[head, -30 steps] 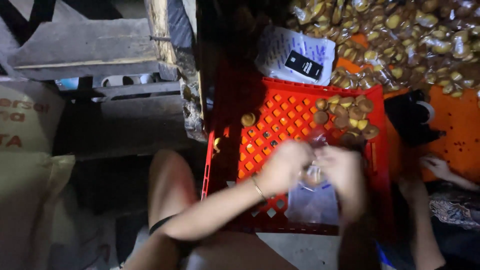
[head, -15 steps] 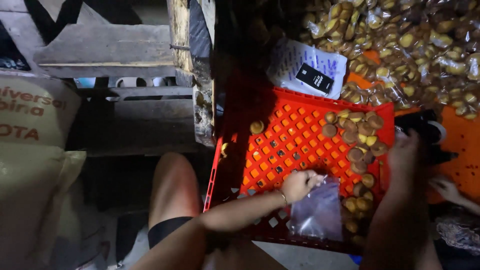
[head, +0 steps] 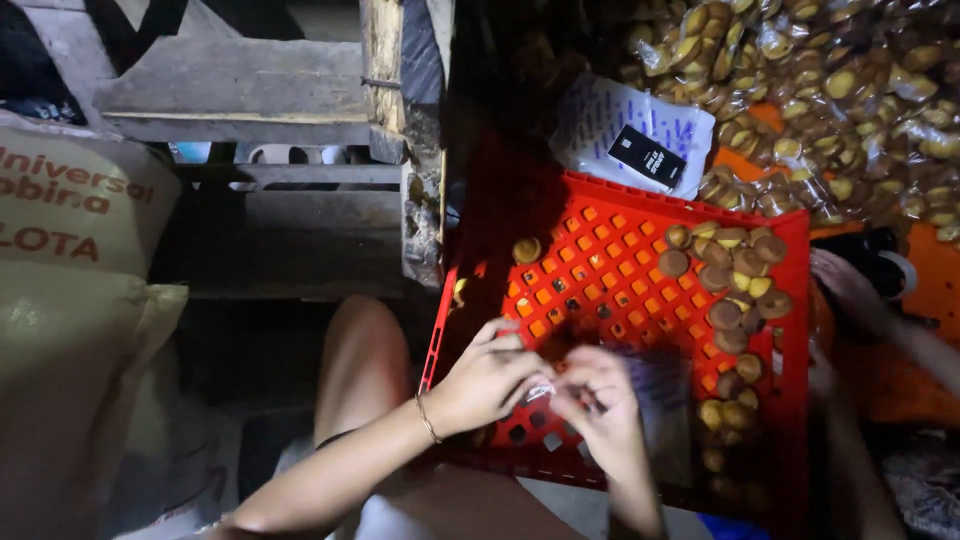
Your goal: The person picks up baked goods from a red crate and places them into small plastic bags, occasionally moving the crate to access more items from a larger container.
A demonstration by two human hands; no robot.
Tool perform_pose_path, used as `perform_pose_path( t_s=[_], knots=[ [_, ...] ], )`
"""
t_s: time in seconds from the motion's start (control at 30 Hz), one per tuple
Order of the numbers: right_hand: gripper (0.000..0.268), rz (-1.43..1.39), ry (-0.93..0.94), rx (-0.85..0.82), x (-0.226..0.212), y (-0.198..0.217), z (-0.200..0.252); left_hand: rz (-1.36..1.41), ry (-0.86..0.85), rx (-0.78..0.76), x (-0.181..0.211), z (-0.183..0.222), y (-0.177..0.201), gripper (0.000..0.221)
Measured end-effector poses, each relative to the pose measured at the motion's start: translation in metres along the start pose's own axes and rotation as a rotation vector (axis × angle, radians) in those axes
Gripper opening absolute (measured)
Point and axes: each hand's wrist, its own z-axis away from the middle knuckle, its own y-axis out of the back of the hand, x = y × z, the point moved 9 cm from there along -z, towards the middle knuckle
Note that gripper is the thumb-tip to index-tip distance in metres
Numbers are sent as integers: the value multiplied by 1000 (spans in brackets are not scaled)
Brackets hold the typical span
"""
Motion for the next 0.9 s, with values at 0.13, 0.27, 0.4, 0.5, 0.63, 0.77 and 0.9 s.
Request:
perform_pose_path(
  t_s=[0.13,0.27,0.4,0.5,0.63,0.77,0.9],
  knots=[
    [4,123,-10,65,20,-4,-23,183,89,-115,37,11,2,9],
    [5,31,34,222,28,18,-41,299,791,-434,15,57,-6,32],
    [4,125,89,-89,17,13,-93,-373,1039,-65,-72,105,63,68],
    [11,604,93,277,69,90,-166,-595,623,80,-38,89,97,24],
    [42,1282,-41,454,160,151,-217,-99,561,171,8,79,114,33],
    [15,700,218,239,35,15,-188,52,500,287,19,82,118,23],
    [28,790,496,26,107,-69,-178,62,557,266,13,86,107,34]
  ],
)
